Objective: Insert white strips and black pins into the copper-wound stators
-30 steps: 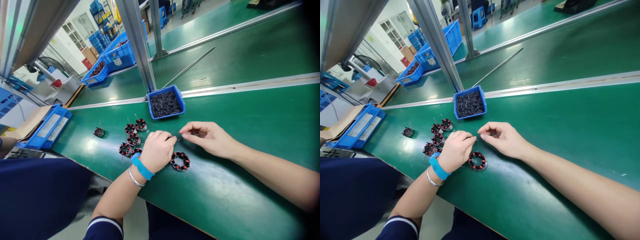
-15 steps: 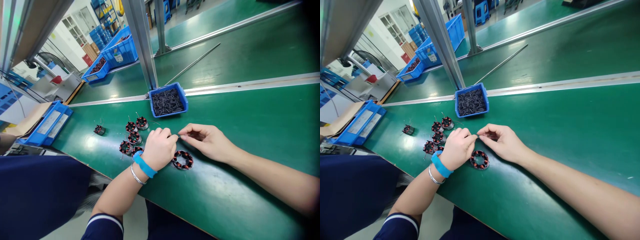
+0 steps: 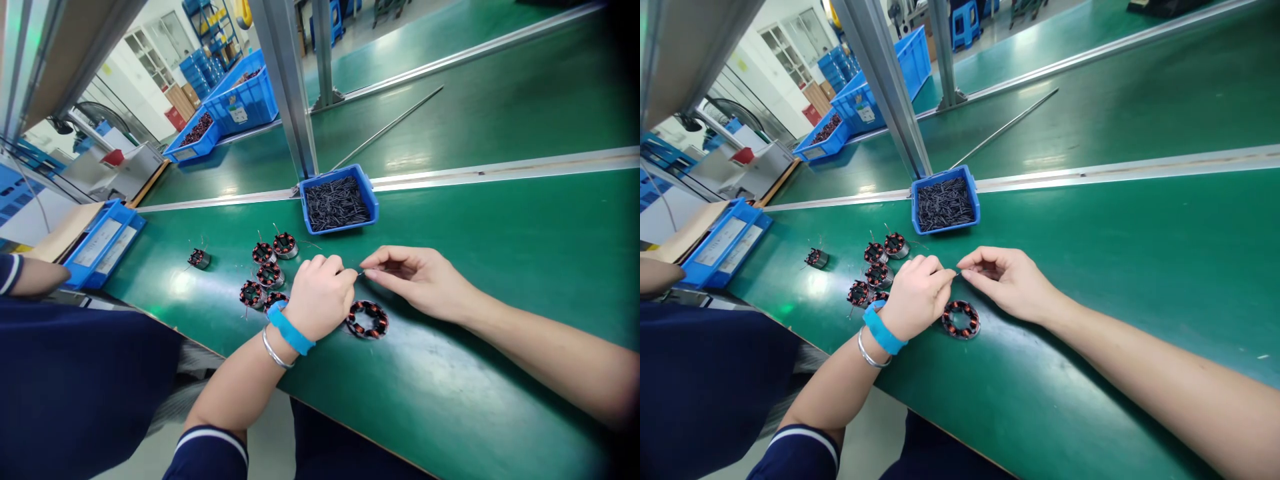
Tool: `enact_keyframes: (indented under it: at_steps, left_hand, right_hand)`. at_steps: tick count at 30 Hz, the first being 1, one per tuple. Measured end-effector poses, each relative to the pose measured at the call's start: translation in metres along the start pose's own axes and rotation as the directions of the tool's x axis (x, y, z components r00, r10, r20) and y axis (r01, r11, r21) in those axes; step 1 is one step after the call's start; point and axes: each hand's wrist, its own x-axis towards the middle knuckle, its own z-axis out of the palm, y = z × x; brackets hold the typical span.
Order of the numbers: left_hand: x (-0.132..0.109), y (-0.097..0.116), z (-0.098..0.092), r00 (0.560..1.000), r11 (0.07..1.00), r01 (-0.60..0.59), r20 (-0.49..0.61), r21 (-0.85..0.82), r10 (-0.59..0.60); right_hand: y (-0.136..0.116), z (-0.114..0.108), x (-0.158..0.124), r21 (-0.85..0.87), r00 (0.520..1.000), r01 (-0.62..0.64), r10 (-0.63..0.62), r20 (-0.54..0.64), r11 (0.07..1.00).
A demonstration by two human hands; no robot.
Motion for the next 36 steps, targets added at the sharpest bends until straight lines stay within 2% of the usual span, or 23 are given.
enact_keyframes:
  at_steps: [9,13,19,22,28,36]
  left_hand:
    - [0.0,0.0,0.001,1.0,0.999,0.015,-0.013,-0.041,-0.015]
    - [0.0,0.0,0.001,0.997,0.984,0.078,-0.017,-0.158,-0.082]
    - [-0.003,-0.003,0.001,0.992,0.916,0.078,-0.063,-0.394,-0.112]
    - [-0.007,-0.005,0.0,0.989,0.878,0.096,-0.052,-0.47,-0.136]
    - [-0.011,-0.006,0.0,0.99,0.856,0.129,0.022,-0.501,-0.136]
    - [-0.009,-0.006,-0.004,0.995,0.848,0.096,0.039,-0.521,-0.089]
  right_hand:
    - [0.002,0.003,-0.001,-0.109,0.995,0.086,-0.08,0.061,0.99]
    - [-0.006,0.004,-0.001,-0.196,0.988,0.144,-0.129,0.087,0.97]
    - [-0.017,0.004,0.0,-0.317,0.963,0.263,-0.227,0.147,0.911]
    - [-0.018,0.004,-0.001,-0.333,0.951,0.301,-0.257,0.17,0.894]
    - [-0.021,0.008,0.0,-0.288,0.95,0.265,-0.198,0.243,0.92]
    - [-0.018,0.01,-0.004,-0.297,0.955,0.272,-0.219,0.2,0.915]
